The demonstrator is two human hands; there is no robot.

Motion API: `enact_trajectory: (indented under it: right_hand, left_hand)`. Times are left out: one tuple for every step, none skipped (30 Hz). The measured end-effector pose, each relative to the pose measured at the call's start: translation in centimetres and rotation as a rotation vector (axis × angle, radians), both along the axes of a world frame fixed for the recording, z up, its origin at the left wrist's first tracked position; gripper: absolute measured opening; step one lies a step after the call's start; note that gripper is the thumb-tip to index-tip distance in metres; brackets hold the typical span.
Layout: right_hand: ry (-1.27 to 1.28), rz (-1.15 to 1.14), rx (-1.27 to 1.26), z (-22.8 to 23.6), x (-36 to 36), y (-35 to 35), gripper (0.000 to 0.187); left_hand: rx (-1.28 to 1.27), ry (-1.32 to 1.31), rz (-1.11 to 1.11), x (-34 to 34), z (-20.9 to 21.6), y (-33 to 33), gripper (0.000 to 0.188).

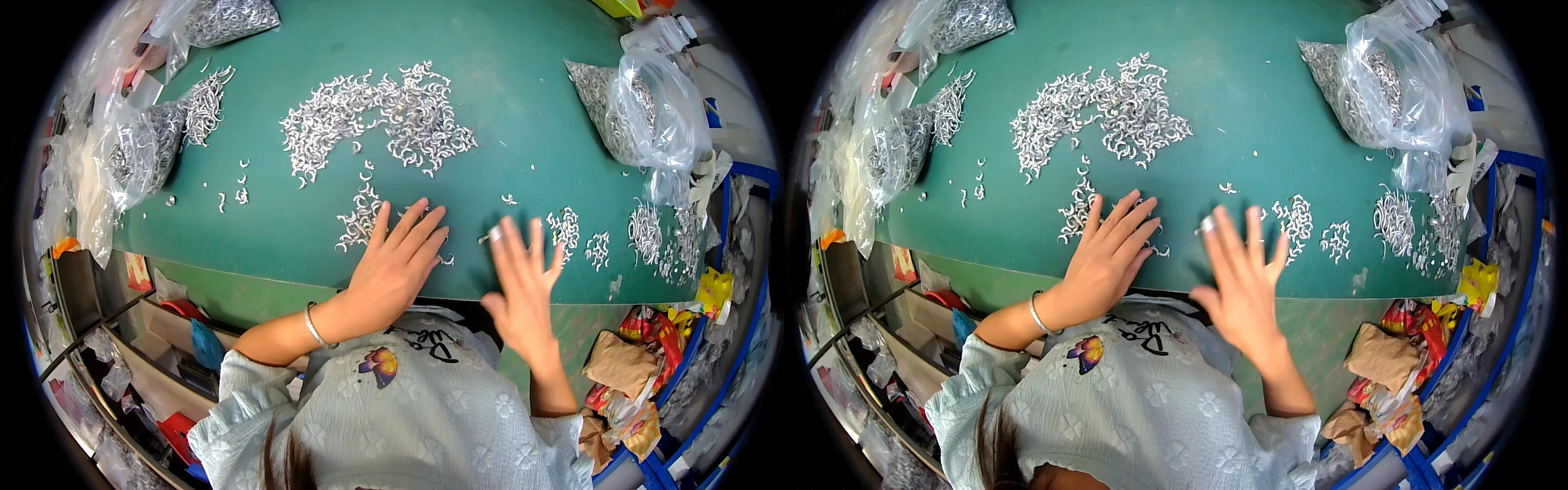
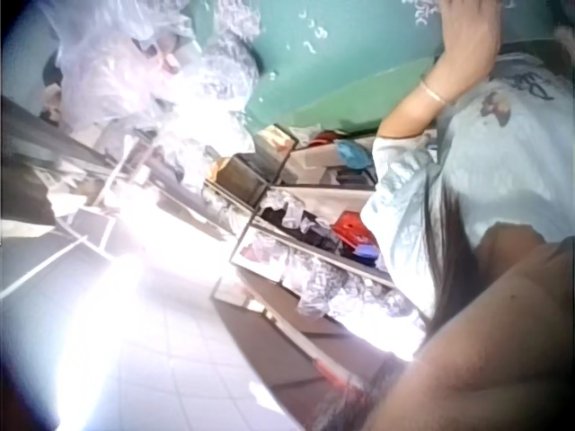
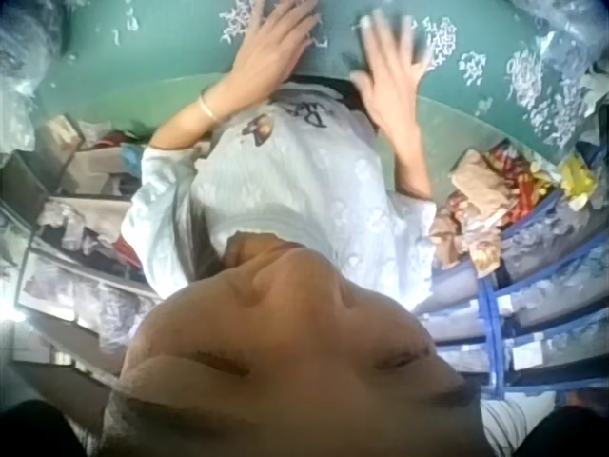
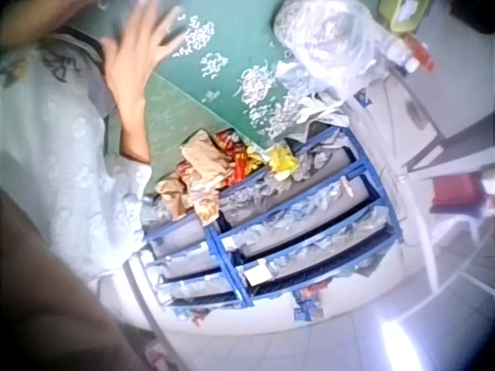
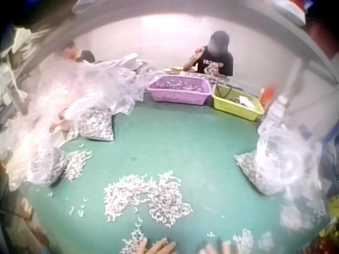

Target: The person sorts through a pile of small C-shaped metal components on a workbench by hand, spreading them out and picking them up to place into different bags or containers.

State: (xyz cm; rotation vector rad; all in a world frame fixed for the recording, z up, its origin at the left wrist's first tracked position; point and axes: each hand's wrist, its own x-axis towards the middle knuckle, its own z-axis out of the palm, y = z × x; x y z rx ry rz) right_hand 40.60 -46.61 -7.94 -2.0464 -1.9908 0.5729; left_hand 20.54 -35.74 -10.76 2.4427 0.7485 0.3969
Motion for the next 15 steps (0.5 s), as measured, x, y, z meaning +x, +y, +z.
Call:
enact_trajectory:
  right_hand:
    - [-0.025,-0.063,0.049,-0.2,0.5,0.6,0.080]
    - [-0.052,-0.127,0.101,-0.4,1.0,1.4,0.078]
    - [-0.127,-0.114,0.113,-0.4,1.1,2.2,0.073]
    - [-0.158,-0.090,0.085,-0.7,1.1,2.7,0.072]
    - [-0.188,-0.068,0.056,-1.1,1.1,3.1,0.071]
    - [-0.218,-0.046,0.027,-1.4,1.1,3.2,0.070]
    - [-0.210,-0.030,0.024,-1.1,1.1,2.7,0.070]
    - [-0.187,-0.008,-0.014,-0.6,1.0,2.3,0.069]
    - [-0.163,0.014,-0.053,0.1,0.8,1.9,0.068]
    - [-0.139,0.035,-0.091,0.5,0.6,1.4,0.067]
    - [-0.102,0.021,-0.061,0.4,0.3,1.0,0.060]
    - [-0.097,-0.038,-0.005,0.2,0.5,0.8,0.057]
    - [-0.092,-0.098,0.051,0.0,1.0,0.6,0.054]
    - [-0.090,-0.160,0.107,-0.1,1.5,0.4,0.051]
    - [-0.028,-0.206,0.168,-0.5,1.8,0.2,0.045]
  left_hand:
    - [0.002,-0.004,-0.021,0.1,0.0,-0.2,0.045]
    - [0.007,-0.011,-0.044,0.6,0.0,-0.5,0.044]
    - [0.012,-0.017,-0.067,0.8,-0.1,-0.7,0.043]
    - [0.014,-0.019,-0.073,0.8,-0.2,-0.8,0.041]
    - [0.016,-0.021,-0.081,0.9,-0.3,-0.9,0.040]
    - [0.019,-0.022,-0.088,0.9,-0.3,-0.9,0.039]
    - [0.016,-0.021,-0.079,0.7,-0.3,-0.8,0.038]
    - [0.009,-0.020,-0.068,0.3,-0.3,-0.7,0.036]
    - [0.002,-0.020,-0.058,0.1,-0.3,-0.6,0.035]
    - [0.000,-0.028,-0.053,0.0,-0.3,-0.5,0.035]
    - [0.001,-0.032,-0.045,-0.2,-0.2,-0.5,0.035]
    - [0.001,-0.036,-0.038,-0.3,-0.3,-0.4,0.035]
    - [0.014,-0.042,-0.021,-0.5,-0.4,-0.4,0.033]
    - [0.004,-0.062,-0.023,-0.5,-0.3,-0.4,0.033]
    - [-0.007,-0.081,-0.025,-0.5,-0.2,-0.4,0.032]
